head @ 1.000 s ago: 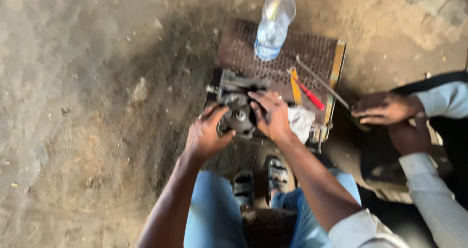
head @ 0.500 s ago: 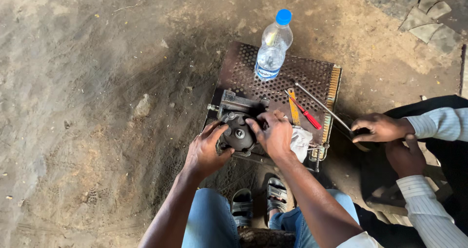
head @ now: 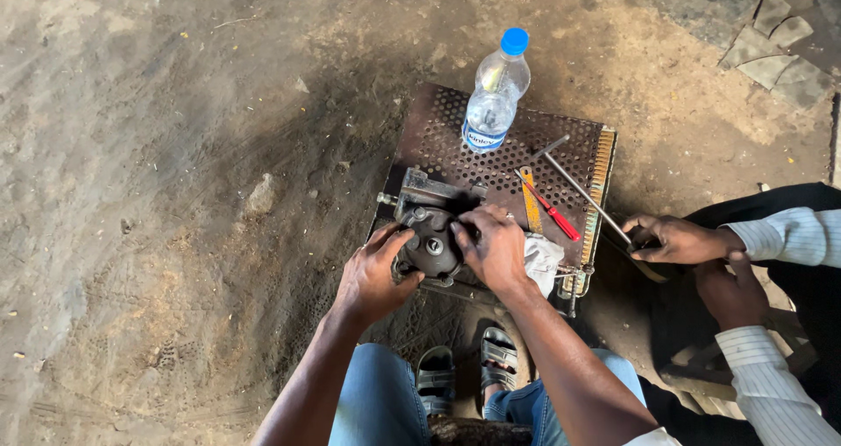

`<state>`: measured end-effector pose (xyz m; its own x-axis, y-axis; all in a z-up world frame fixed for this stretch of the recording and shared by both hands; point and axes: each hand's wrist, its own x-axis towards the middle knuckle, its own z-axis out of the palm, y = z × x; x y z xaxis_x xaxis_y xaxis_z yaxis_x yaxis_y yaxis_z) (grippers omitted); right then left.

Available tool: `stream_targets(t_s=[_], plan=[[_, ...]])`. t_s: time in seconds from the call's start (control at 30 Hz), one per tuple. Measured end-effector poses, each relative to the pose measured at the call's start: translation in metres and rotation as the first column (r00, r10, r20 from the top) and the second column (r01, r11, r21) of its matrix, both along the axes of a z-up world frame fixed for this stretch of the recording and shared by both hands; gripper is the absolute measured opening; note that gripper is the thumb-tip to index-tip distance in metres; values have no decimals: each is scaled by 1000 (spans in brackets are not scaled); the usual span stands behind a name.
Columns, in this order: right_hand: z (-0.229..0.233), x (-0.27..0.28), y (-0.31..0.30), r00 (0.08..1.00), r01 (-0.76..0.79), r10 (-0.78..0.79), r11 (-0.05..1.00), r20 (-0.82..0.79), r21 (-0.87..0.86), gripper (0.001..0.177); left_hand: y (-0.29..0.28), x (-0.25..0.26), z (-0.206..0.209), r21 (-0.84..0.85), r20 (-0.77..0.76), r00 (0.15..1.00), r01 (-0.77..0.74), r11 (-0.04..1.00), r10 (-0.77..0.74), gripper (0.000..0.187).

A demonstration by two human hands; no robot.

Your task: The person uses a red screwdriver to loosen and remove a screw from a mechanical housing. They then use their fingers to remove a small metal pin from the center of the part and place it on the workbench.

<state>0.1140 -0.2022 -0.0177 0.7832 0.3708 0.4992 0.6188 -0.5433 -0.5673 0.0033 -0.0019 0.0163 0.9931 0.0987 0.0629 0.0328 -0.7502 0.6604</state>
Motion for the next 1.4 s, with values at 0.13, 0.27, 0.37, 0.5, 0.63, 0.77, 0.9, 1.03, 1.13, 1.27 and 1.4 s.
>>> stream_targets(t_s=[0.13,0.27,0.37,0.5,0.63,0.77,0.9,1.03,1.13,1.27,1.4], plan=[[3,-1,-2,997,-69,71,996,-29,48,27,0,2,-5,4,31,1000,-5,1000,5,70],[3,2,-2,978,89,-115,985,-177,-147,31,2,0,-9,-4,61,998,6,1000,-5,70],[5,3,-3,995,-71,72,997,-74,19,23,1,0,-5,4,72,997,13,1000,-13,69],[3,2,-3,978,-46,49,999,-204,20,31,0,-1,-1,-6,30,1000,8,1000,-8,70],[2,4,-3,980,28,-45,995,-192,-93,27,-1,1,3,1,-29,1000,5,1000,-5,72],[0,2,-2,985,-77,87,995,-151,71,26,-1,1,3,2,-22,1000,1,1000,0,71],[0,4,-3,965,99,-144,974,-218,-204,34,0,0,-1,-18,11,1000,-3,1000,3,71],[2,5,-4,988,-111,119,991,-102,78,22,0,1,-1,1,35,999,15,1000,-15,70],[2,2,-2,988,-66,71,997,-136,40,26,0,0,-2,-8,46,999,5,1000,-5,70],[0,3,-1,988,-78,86,995,-126,64,22,0,0,0,-6,41,999,7,1000,-7,70],[-4,3,-2,985,-127,142,982,-99,138,32,0,0,2,6,24,1000,7,1000,-7,70]])
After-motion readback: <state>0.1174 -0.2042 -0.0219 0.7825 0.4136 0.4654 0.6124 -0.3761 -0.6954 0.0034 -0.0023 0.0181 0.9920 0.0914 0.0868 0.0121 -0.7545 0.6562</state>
